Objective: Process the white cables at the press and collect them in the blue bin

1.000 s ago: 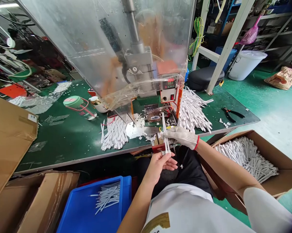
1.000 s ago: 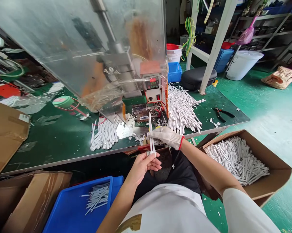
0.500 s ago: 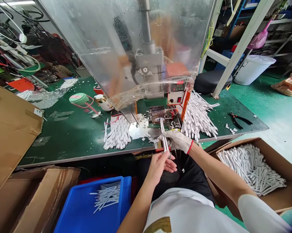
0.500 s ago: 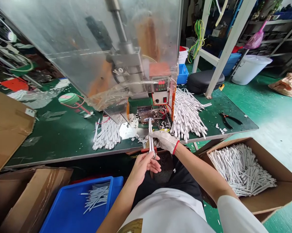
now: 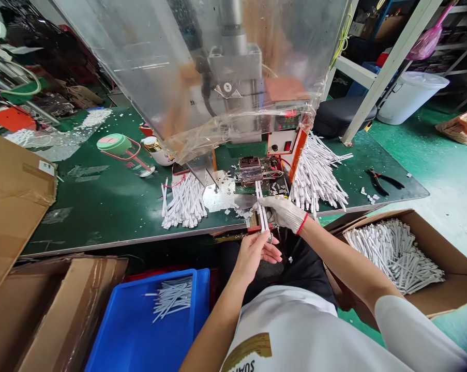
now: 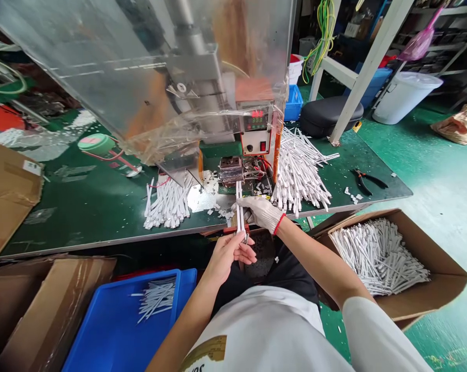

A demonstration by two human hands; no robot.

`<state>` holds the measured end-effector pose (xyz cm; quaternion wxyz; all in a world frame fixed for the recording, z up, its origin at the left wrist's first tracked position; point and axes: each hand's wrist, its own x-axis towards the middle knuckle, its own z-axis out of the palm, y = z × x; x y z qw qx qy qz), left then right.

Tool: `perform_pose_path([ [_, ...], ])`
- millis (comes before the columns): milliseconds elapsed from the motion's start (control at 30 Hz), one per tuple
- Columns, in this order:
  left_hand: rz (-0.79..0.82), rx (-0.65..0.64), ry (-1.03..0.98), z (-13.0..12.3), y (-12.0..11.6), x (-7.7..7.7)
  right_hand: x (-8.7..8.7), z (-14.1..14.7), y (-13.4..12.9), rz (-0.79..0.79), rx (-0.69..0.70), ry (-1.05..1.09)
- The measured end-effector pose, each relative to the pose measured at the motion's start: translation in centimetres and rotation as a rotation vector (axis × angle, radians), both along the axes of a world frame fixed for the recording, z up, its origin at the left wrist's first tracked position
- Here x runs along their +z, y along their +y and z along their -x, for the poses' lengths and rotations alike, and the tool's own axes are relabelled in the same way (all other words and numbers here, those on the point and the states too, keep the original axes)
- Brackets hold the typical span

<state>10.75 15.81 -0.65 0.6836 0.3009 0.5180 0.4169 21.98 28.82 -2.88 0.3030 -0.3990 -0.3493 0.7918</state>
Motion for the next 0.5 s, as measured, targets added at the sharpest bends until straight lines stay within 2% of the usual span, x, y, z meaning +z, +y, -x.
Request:
perform_pose_path([
  [233,0.045,-0.025,-0.087,-0.5,0.5,0.3,0.4,0.7,1.3,-0.069,-0.045,-0.056],
  [367,0.026,-0.01,-0.075,-0.8,0.6,0.3,-0.4,1.7,3.0,-0.194,-0.118,-0.085],
  [500,-0.002,0.005,-0.082,-0.9,0.6,0.0,-1.3,2.1,3.9,-0.2,-0.153,-0.122],
])
